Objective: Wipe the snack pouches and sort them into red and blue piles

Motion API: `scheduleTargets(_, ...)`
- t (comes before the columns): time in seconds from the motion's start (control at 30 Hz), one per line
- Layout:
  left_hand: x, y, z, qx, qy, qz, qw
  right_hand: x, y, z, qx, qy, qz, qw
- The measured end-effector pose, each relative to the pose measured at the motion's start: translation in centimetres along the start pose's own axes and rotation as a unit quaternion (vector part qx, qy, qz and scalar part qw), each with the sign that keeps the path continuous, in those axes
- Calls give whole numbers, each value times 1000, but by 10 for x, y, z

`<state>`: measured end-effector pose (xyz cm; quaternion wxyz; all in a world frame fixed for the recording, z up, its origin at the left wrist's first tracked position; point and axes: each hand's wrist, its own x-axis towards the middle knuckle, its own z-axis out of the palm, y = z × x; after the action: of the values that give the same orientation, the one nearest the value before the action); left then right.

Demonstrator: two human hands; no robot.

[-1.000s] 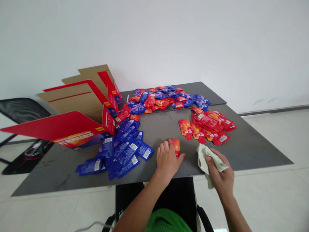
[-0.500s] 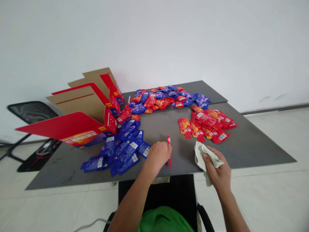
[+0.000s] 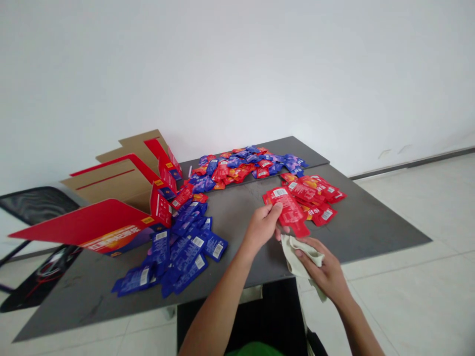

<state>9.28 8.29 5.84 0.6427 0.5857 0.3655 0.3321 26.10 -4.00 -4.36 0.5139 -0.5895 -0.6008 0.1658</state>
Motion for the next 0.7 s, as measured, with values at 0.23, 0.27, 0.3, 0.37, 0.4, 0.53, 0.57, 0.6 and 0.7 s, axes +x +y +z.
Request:
scheduleTargets(0.23,105,25,66,40,1,-32,999,2,0,0,-3,-3,-32,999)
scheduleTargets(0.27,118,22,72,50,7,-35,998,2,1,0,-4,-4,-38,999)
scheduleTargets(0.3,129,18,75,61,14,-40,997,1,2,0,-4,-4,-42,999)
scheduleTargets(0.37,147,7,77,83,25,-58,995,0,4,0,-6,-2,-47,999)
scheduleTargets(0.4,153,0,77,98,30,-70,992,0,5,1,-7,-2,-48,999)
scheduleTargets(0.53,166,-30,69,158,35,-107,981,-1,7,2,-9,-1,-52,999)
scheduleTargets(0.57,166,-35,67,171,34,-109,979,-1,7,2,-9,-3,-53,999)
scheduleTargets(0.6,167,-39,66,183,32,-108,977,-1,8,2,-9,-4,-53,999)
scheduleTargets(0.7,166,-44,63,213,20,-92,972,-2,9,2,-12,-3,-50,999)
